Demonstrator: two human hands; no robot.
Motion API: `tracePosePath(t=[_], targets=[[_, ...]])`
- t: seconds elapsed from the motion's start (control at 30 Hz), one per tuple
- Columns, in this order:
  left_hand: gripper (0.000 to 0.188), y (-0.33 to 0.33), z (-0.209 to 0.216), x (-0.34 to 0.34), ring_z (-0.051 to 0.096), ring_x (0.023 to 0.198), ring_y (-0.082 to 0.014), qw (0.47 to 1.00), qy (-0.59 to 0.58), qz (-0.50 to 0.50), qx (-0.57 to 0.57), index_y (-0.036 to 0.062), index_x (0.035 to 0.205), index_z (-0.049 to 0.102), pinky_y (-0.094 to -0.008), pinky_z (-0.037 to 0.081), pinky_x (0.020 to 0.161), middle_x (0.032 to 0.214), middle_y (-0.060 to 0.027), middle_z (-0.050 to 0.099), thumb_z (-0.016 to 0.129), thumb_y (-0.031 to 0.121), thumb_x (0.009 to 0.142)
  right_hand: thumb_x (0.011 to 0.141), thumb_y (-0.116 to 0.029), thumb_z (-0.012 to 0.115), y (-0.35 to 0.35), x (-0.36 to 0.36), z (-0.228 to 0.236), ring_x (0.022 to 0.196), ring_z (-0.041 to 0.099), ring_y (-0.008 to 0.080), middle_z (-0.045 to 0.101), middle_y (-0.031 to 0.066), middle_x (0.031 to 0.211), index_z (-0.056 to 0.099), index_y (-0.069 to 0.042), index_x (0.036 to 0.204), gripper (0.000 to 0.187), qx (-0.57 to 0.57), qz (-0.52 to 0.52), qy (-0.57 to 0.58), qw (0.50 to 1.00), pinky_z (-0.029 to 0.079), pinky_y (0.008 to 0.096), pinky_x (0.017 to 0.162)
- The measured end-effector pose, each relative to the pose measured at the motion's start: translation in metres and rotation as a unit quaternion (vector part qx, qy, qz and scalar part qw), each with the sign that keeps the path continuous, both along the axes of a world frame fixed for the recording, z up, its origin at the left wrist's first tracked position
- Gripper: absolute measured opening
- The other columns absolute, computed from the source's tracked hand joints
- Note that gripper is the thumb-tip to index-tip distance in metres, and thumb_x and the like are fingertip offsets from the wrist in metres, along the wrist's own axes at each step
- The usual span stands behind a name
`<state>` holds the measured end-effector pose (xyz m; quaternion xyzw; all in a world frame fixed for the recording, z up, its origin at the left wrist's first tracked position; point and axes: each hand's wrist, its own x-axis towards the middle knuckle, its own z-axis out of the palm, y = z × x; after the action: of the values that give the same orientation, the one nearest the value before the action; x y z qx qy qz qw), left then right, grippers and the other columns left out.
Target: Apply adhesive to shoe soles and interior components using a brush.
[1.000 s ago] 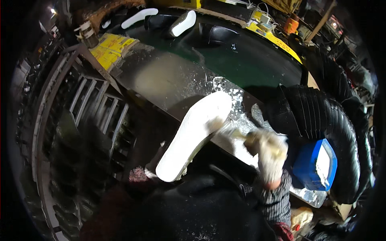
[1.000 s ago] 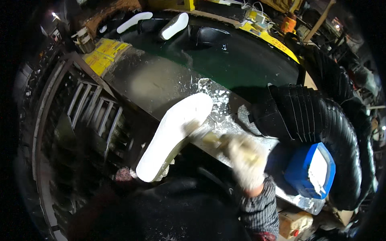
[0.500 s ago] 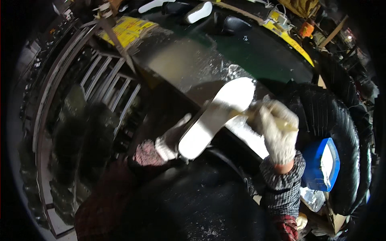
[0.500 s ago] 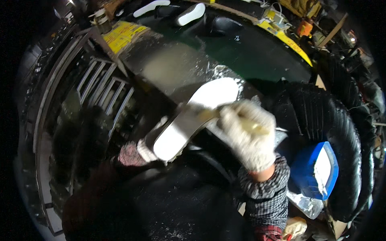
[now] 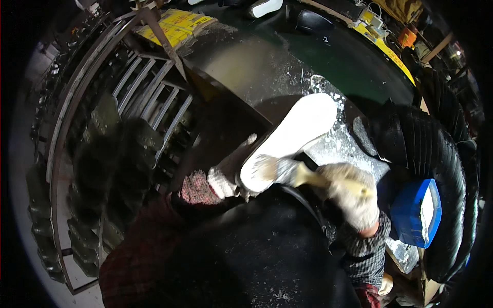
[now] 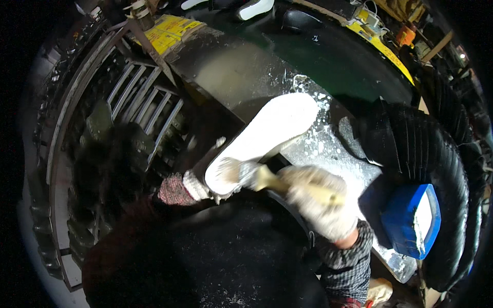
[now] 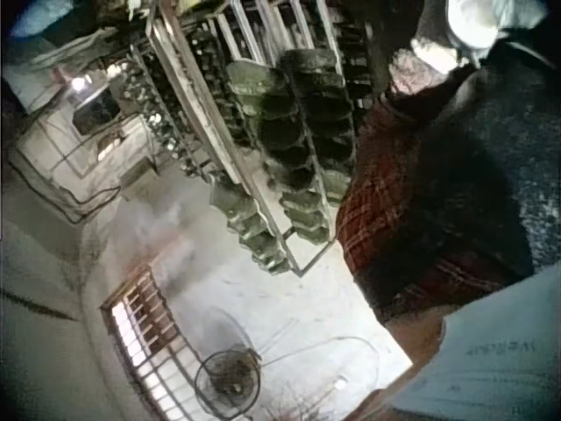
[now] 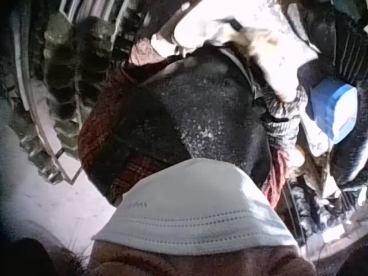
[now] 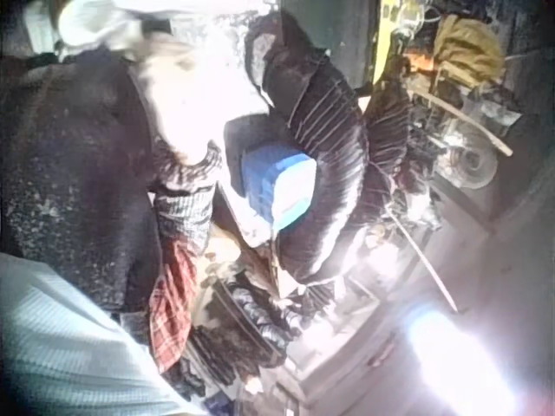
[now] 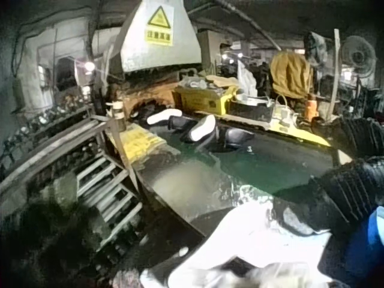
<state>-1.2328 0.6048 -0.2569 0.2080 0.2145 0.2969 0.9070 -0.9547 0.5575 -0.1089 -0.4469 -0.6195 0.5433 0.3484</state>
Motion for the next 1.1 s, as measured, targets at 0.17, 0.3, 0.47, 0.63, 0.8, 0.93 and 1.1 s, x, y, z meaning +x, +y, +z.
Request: tracePosePath(t=[0.17, 0.3, 0.47, 0.63, 0.8, 0.93, 1.1], targets=[[0.067, -0.001, 0.014, -0.013, 0.061, 0.103, -0.0316, 0.946, -0.170, 0.009, -0.276, 0.0059, 0.131, 0.049, -0.0507, 0.053, 0.082, 0.119, -0.0188, 0.059, 0.046, 0.059, 0.091, 0.094, -0.011, 0.056, 0.052, 0.065, -0.038, 0.082, 0.060, 0.0122, 0.066, 0.0074, 0.095, 0.063, 0.003, 0.104, 0.019, 0.090, -0.329, 0.048, 0.939, 0.049, 0.0236, 0.075], [0.065, -0.007, -0.018, -0.042, 0.057, 0.111, -0.0320, 0.932, -0.134, 0.034, -0.335, 0.0099, 0.138, 0.043, -0.0489, 0.050, 0.089, 0.128, -0.0169, 0.055, 0.048, 0.055, 0.092, 0.081, -0.003, 0.065, 0.057, 0.036, -0.015, 0.081, 0.061, 0.0243, 0.063, 0.0108, 0.090, 0.064, -0.003, 0.110, 0.029, 0.354, -0.149, -0.234, 0.893, 0.049, 0.0302, 0.074], [0.065, 0.023, 0.053, -0.018, 0.059, 0.107, -0.0366, 0.958, -0.237, -0.053, -0.151, 0.0080, 0.137, 0.044, -0.0519, 0.052, 0.084, 0.127, -0.0173, 0.057, 0.041, 0.056, 0.094, 0.068, 0.000, 0.076, 0.020, 0.004, 0.003, 0.069, 0.062, 0.0260, 0.061, 0.0103, 0.082, 0.064, -0.005, 0.105, 0.039, 0.438, -0.049, -0.263, 0.858, 0.051, 0.0343, 0.056], [0.047, 0.102, 0.092, 0.028, 0.066, 0.082, -0.0171, 0.999, 0.013, 0.022, -0.041, 0.0055, 0.110, 0.058, -0.0338, 0.053, 0.047, 0.094, -0.0093, 0.068, 0.043, 0.048, 0.097, 0.076, -0.011, 0.071, 0.016, 0.020, -0.002, 0.067, 0.060, 0.0268, 0.061, 0.0095, 0.082, 0.066, -0.012, 0.106, 0.030, 0.417, -0.053, -0.229, 0.878, 0.050, 0.0362, 0.055], [0.040, 0.138, 0.114, 0.096, 0.058, 0.103, -0.0308, 0.964, 0.050, 0.259, -0.009, -0.0069, 0.112, 0.050, -0.0339, 0.055, 0.084, 0.107, -0.0229, 0.058, 0.053, 0.029, 0.096, 0.075, -0.011, 0.075, -0.019, 0.061, -0.004, 0.069, 0.060, 0.0257, 0.061, 0.0075, 0.083, 0.065, -0.012, 0.107, 0.034, 0.410, -0.165, -0.202, 0.874, 0.049, 0.0344, 0.056], [0.040, 0.114, 0.107, 0.200, 0.059, 0.088, -0.0279, 0.987, 0.131, 0.085, -0.027, 0.0002, 0.097, 0.056, -0.0369, 0.052, 0.081, 0.098, -0.0160, 0.061, 0.064, 0.038, 0.088, 0.073, -0.012, 0.076, -0.064, 0.090, -0.007, 0.071, 0.061, 0.0249, 0.061, 0.0061, 0.083, 0.065, -0.011, 0.106, 0.035, 0.376, -0.236, -0.206, 0.872, 0.049, 0.0336, 0.059], [0.043, 0.110, 0.108, 0.245, 0.045, 0.046, -0.0147, 0.988, 0.076, -0.069, -0.116, 0.0127, 0.063, 0.045, -0.0295, 0.036, 0.042, 0.056, -0.0005, 0.048, 0.061, 0.043, 0.089, 0.077, 0.011, 0.064, -0.116, 0.121, 0.012, 0.062, 0.060, 0.0131, 0.058, 0.0137, 0.094, 0.064, 0.007, 0.102, 0.025, 0.367, -0.345, -0.117, 0.856, 0.044, 0.0190, 0.047]])
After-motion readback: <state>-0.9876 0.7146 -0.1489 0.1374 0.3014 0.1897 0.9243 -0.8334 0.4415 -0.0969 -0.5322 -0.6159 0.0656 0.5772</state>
